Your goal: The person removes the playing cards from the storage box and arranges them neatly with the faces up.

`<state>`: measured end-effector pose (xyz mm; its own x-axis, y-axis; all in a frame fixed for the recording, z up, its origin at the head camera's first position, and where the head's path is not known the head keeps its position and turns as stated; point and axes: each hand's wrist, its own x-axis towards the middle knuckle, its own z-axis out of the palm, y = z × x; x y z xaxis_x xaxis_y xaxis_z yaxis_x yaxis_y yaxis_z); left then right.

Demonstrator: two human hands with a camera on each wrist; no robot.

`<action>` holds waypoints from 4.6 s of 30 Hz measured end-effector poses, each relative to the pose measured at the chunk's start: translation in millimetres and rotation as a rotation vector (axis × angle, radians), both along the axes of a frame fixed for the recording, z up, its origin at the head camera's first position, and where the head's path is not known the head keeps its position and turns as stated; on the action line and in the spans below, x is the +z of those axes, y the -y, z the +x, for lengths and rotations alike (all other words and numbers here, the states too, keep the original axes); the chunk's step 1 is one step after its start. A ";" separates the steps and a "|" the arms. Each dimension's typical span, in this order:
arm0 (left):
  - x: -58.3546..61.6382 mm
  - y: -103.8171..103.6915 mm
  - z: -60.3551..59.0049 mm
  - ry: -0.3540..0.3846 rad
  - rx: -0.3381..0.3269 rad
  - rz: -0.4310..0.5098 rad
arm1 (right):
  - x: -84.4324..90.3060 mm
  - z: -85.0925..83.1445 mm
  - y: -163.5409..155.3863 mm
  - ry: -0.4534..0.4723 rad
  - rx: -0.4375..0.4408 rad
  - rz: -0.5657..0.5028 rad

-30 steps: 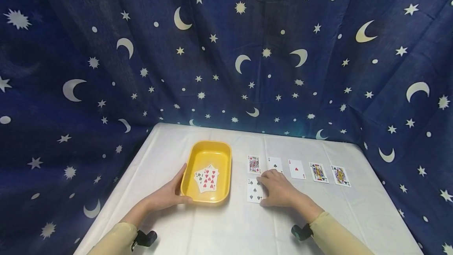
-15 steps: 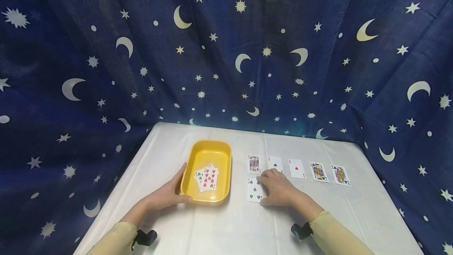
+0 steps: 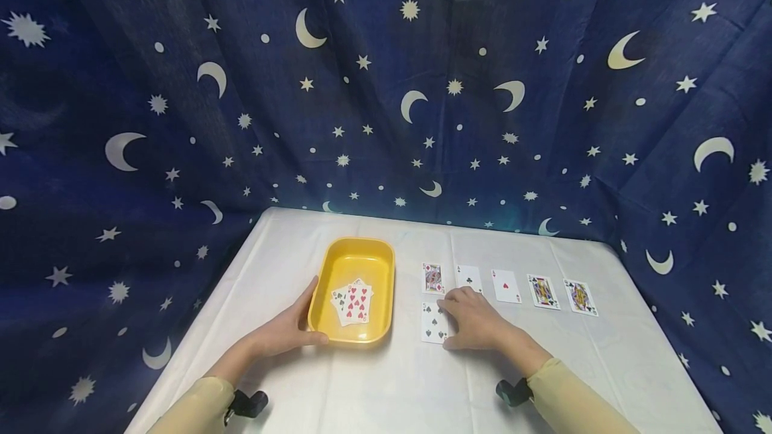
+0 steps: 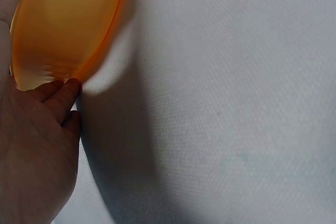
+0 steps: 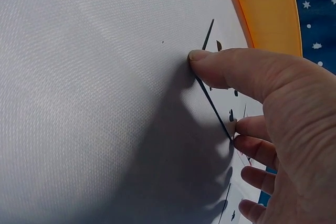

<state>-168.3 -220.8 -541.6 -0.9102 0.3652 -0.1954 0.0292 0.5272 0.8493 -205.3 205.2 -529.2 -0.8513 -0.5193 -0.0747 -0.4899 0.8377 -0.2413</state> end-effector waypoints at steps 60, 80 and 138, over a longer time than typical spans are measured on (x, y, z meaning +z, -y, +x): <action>-2.1 1.9 -1.2 -0.015 -0.015 0.014 | 40.8 -16.5 136.3 -0.065 0.167 -0.162; -3.2 4.2 -1.4 -0.028 -0.028 0.023 | 34.5 -34.1 170.4 -0.112 0.229 0.187; 0.0 2.0 0.9 -0.009 -0.005 0.012 | 21.0 -43.1 181.9 -0.039 0.145 0.269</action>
<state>-167.4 -222.8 -541.7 -0.9102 0.3718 -0.1823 0.0397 0.5165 0.8554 -248.3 23.3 -508.2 -0.7747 -0.6016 -0.1948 -0.6135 0.7897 0.0011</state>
